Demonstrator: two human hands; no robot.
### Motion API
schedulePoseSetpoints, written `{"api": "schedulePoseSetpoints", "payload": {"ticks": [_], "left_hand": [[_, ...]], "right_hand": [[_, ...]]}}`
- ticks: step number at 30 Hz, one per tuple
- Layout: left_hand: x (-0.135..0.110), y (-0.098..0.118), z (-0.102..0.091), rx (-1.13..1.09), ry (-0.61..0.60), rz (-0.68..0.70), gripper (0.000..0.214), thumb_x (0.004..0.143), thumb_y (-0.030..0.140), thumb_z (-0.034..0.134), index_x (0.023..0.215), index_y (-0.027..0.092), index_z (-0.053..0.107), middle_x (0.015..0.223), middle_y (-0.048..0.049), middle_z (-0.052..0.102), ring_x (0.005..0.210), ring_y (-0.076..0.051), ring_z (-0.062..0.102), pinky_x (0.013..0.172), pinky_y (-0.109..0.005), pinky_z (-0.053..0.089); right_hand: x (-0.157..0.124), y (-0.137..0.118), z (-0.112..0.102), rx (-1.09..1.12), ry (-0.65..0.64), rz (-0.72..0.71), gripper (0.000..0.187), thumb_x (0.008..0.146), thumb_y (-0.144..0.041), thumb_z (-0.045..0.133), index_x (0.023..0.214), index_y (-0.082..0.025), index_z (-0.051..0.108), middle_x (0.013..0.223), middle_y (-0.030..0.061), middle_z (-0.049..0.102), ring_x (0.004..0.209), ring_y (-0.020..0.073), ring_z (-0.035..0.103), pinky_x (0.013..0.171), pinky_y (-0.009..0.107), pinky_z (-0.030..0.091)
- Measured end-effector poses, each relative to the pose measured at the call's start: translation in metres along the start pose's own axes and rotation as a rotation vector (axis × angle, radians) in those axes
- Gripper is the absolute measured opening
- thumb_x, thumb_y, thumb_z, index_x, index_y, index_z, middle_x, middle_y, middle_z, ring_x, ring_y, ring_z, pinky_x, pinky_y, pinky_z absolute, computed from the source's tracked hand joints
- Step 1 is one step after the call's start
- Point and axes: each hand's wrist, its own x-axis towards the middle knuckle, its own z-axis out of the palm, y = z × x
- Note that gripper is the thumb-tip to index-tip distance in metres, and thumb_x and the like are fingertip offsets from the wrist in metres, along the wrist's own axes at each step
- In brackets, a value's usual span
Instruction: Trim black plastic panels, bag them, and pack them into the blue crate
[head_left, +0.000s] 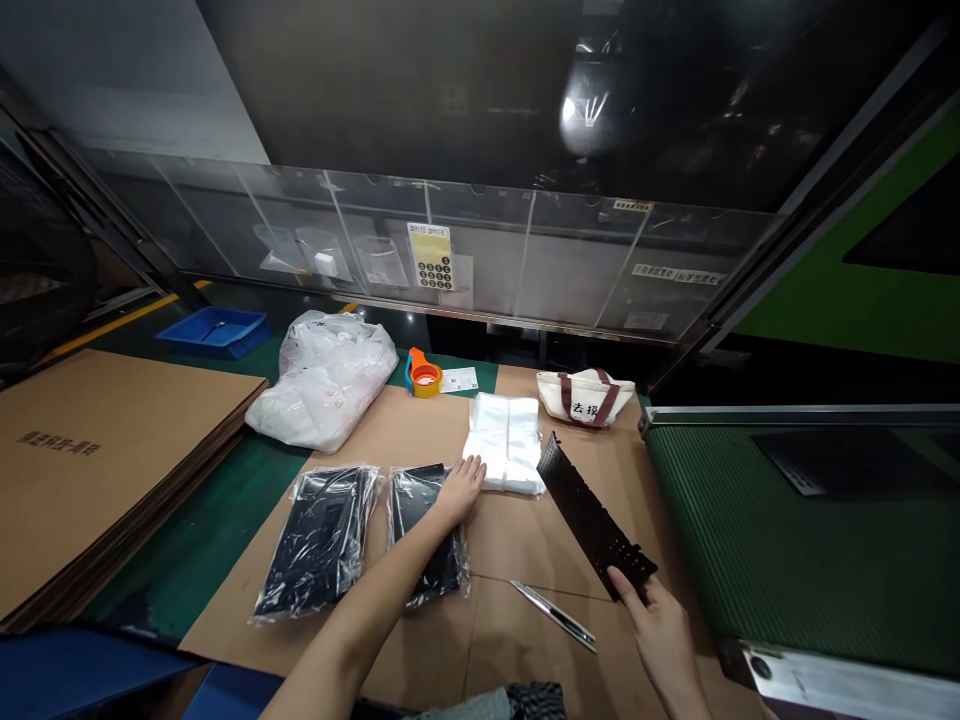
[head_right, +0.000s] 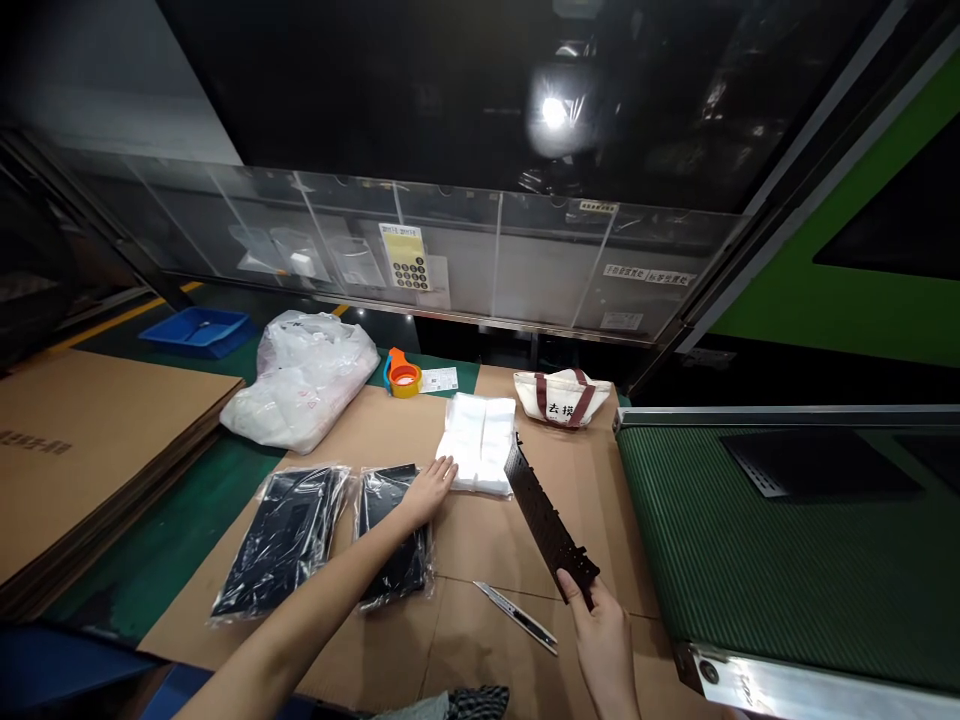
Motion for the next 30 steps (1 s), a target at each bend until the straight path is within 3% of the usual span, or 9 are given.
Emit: {"api": "schedulePoseSetpoints", "payload": {"ticks": [3,7,10,14,17,22,26,30], "left_hand": [[0.002,-0.007,0.005,0.15,-0.039,0.068,0.032,0.084,0.006,0.039,0.115,0.008,0.048,0.116,-0.0154,0.053,0.112,-0.024,0.047,0.094,-0.044,0.037],[0.006,-0.012,0.005,0.289,-0.109,0.134,0.017,0.085,0.02,0.048,0.097,0.011,0.056,0.093,-0.0051,0.059,0.089,-0.018,0.056,0.08,-0.038,0.046],[0.011,-0.016,0.003,0.348,-0.139,0.165,0.015,0.084,0.025,0.051,0.089,0.011,0.057,0.087,-0.0034,0.059,0.082,-0.015,0.057,0.074,-0.035,0.048],[0.016,-0.016,-0.004,0.38,-0.113,0.193,0.015,0.085,0.023,0.049,0.09,0.011,0.056,0.088,-0.0038,0.058,0.083,-0.016,0.056,0.074,-0.034,0.047],[0.016,-0.01,-0.008,0.382,-0.058,0.228,0.02,0.087,0.016,0.042,0.104,0.012,0.052,0.103,-0.0086,0.056,0.095,-0.02,0.052,0.081,-0.038,0.042],[0.017,0.009,0.003,0.397,-0.011,0.211,0.031,0.087,0.012,0.035,0.116,0.01,0.044,0.11,-0.0157,0.053,0.101,-0.025,0.049,0.087,-0.045,0.036],[0.021,0.022,0.016,0.424,-0.024,0.205,0.025,0.087,0.018,0.04,0.11,0.011,0.048,0.103,-0.0095,0.054,0.094,-0.021,0.052,0.08,-0.039,0.041],[0.02,0.019,0.017,0.432,-0.065,0.255,0.018,0.086,0.024,0.047,0.098,0.013,0.053,0.093,-0.0044,0.056,0.085,-0.016,0.054,0.073,-0.033,0.045]], "right_hand": [[-0.002,-0.002,0.003,0.066,0.007,0.031,0.055,0.07,-0.055,0.056,0.099,-0.01,0.064,0.102,0.012,0.066,0.103,0.0318,0.056,0.081,0.033,0.047],[-0.004,-0.002,0.008,0.133,-0.002,0.034,0.052,0.068,-0.053,0.059,0.094,-0.009,0.066,0.095,0.0122,0.069,0.097,0.0323,0.059,0.078,0.034,0.048],[-0.005,-0.003,0.014,0.146,-0.007,0.019,0.049,0.069,-0.052,0.06,0.092,-0.009,0.067,0.091,0.0124,0.069,0.094,0.0321,0.06,0.077,0.035,0.048],[-0.006,-0.009,0.023,0.149,-0.024,0.003,0.049,0.068,-0.054,0.059,0.087,-0.009,0.068,0.088,0.0128,0.07,0.089,0.032,0.062,0.077,0.036,0.047],[-0.008,-0.018,0.03,0.16,-0.048,-0.001,0.049,0.068,-0.055,0.058,0.085,-0.009,0.068,0.087,0.0116,0.07,0.088,0.031,0.062,0.077,0.035,0.047],[-0.013,-0.027,0.037,0.104,-0.041,0.0,0.049,0.068,-0.058,0.057,0.079,-0.011,0.068,0.079,0.0088,0.069,0.082,0.0286,0.062,0.07,0.03,0.048],[-0.015,-0.023,0.036,0.055,0.05,-0.003,0.048,0.066,-0.061,0.056,0.063,-0.014,0.065,0.058,0.005,0.063,0.063,0.0245,0.06,0.054,0.027,0.045],[-0.017,-0.013,0.031,0.07,0.107,0.056,0.049,0.066,-0.063,0.054,0.053,-0.016,0.059,0.044,0.0006,0.051,0.047,0.0179,0.05,0.044,0.026,0.038]]}}
